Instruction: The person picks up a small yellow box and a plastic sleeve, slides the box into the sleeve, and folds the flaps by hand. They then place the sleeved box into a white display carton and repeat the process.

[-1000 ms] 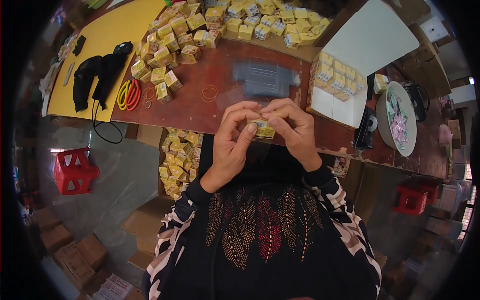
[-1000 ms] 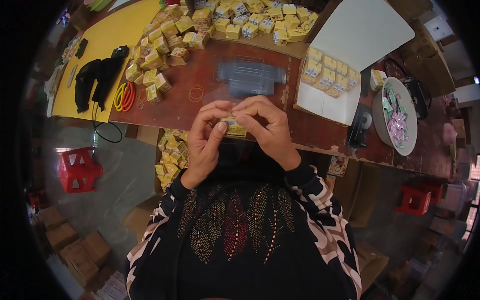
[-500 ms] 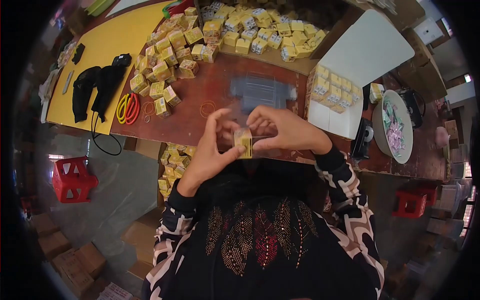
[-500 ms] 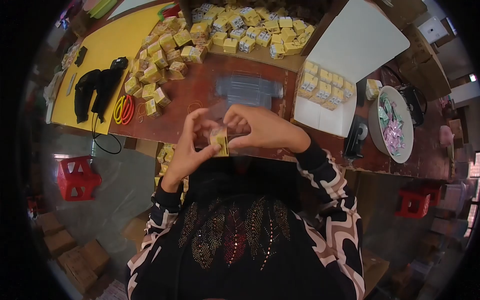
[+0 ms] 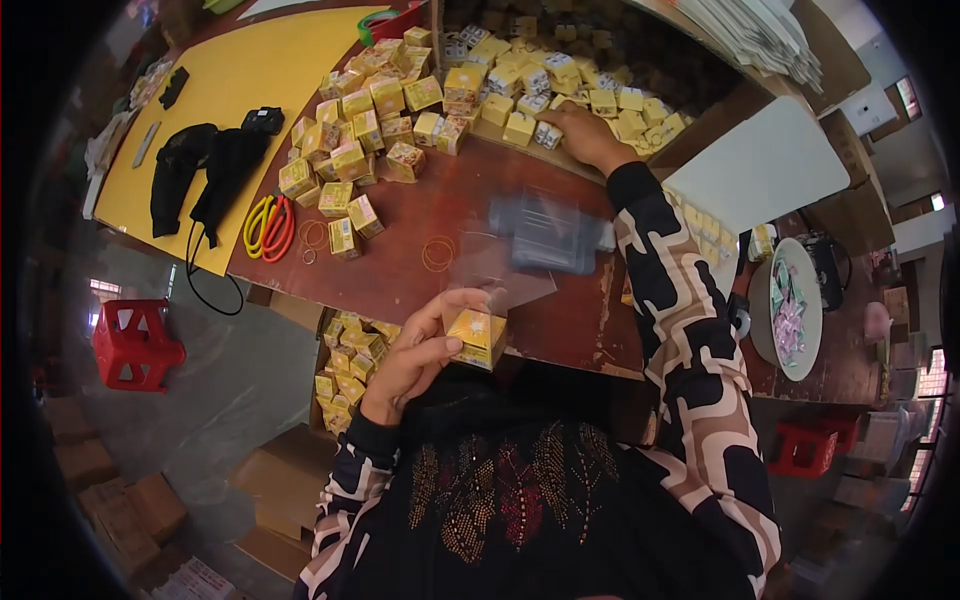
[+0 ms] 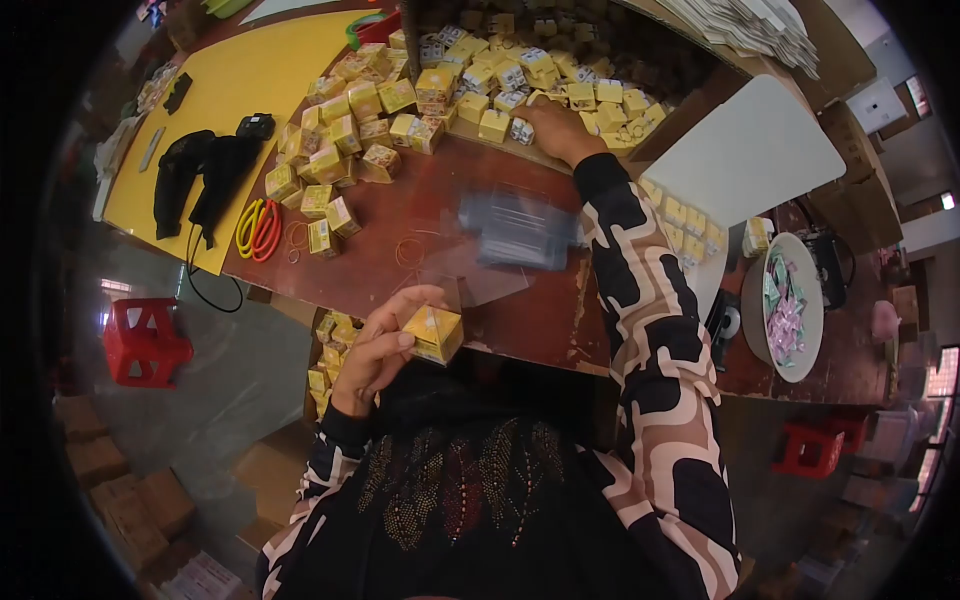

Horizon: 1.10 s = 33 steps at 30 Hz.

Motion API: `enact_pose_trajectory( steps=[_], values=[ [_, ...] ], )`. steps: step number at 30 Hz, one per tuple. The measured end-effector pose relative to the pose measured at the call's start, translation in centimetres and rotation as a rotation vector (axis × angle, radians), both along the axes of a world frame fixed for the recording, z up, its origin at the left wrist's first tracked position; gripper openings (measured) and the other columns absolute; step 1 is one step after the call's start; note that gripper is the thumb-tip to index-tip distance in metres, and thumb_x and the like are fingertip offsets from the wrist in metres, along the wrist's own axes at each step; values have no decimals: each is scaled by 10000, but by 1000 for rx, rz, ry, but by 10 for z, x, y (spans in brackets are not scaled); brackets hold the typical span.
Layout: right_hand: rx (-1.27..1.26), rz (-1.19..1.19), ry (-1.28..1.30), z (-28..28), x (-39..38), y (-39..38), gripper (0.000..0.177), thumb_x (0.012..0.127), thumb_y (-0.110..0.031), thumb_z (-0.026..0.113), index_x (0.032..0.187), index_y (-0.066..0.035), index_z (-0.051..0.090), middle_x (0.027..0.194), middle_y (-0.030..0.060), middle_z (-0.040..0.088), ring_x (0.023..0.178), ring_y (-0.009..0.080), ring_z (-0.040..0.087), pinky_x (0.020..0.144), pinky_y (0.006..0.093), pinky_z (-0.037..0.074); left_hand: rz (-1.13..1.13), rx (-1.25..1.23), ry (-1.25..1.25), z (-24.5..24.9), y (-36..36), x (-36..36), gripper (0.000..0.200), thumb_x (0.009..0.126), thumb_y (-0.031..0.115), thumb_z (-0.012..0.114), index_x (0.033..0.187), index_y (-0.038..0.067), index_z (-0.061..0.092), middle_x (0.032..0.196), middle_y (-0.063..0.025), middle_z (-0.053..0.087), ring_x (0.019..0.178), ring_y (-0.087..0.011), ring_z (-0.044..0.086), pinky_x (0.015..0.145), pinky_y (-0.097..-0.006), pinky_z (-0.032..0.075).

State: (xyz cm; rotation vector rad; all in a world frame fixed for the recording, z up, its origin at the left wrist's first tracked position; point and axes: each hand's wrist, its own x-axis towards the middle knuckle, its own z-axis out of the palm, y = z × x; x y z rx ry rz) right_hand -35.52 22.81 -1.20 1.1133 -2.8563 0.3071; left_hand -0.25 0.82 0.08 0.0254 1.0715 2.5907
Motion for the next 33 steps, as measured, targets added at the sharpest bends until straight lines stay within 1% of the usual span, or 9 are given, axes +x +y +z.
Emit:
enact_pose_trajectory(
  steps=[8,10,11,14,18,23,26,30,33],
  values=[
    [-137,-73,-52,55,50,7,454,782,-31,756,1207,-27,595,1156,151,640,1056,306,644,888,357,535,74,10,50,-16,-11,-1,479,890,100,627,1337,6,481,1217,-90,604,1130,-163,597,997,-296,465],
    [-847,-164,-423,70,70,20,440,827,-37,756,1222,-2,566,1136,121,645,1053,203,648,869,305,549,92,-5,61,-12,-11,-1,483,886,100,630,1334,-2,480,1205,-90,609,1130,-163,599,994,-294,468],
    [-972,-66,-250,75,84,26,482,859,-21,729,1291,-6,516,1131,103,627,1079,140,611,890,283,541,107,-12,67,-8,-10,0,484,882,105,634,1328,-7,483,1206,-92,609,1131,-166,600,997,-296,466],
    [-1261,12,-271,76,132,25,544,851,-12,722,1337,-6,479,1142,104,629,1061,148,615,892,283,529,106,-3,110,0,-2,-1,486,874,119,644,1315,-15,491,1205,-96,607,1128,-175,605,1006,-303,463],
    [-1227,58,-274,84,186,9,623,827,-47,736,1375,-20,440,1118,92,643,1056,166,620,975,332,478,104,-71,177,7,3,-2,592,821,240,694,1312,-23,496,1348,-152,549,1221,-254,574,1045,-373,457],
    [-1051,48,-202,116,243,0,568,791,-76,774,1300,-41,526,1096,106,665,997,170,649,924,323,514,174,-1,376,52,12,-14,669,806,331,699,1333,-17,478,1521,-218,370,1376,-310,430,1104,-444,396],
    [-640,234,240,128,257,-3,427,731,-159,796,1110,-56,629,1030,120,662,936,319,637,801,367,525,36,105,380,63,9,-22,678,824,321,679,1356,-29,446,1386,-197,503,1277,-314,525,1089,-426,414],
    [-565,211,117,139,269,7,498,723,-177,818,1170,-68,628,1085,123,654,987,298,637,849,375,524,-86,126,339,63,10,-29,629,863,272,635,1369,-47,440,1388,-211,498,1276,-314,523,1095,-437,413],
    [-629,358,-250,161,264,29,575,716,-146,838,1246,-66,630,1217,111,642,1131,277,599,954,379,495,-135,310,311,56,12,-26,619,880,281,611,1373,-51,439,1371,-212,513,1268,-318,529,1096,-454,413]
  ],
)
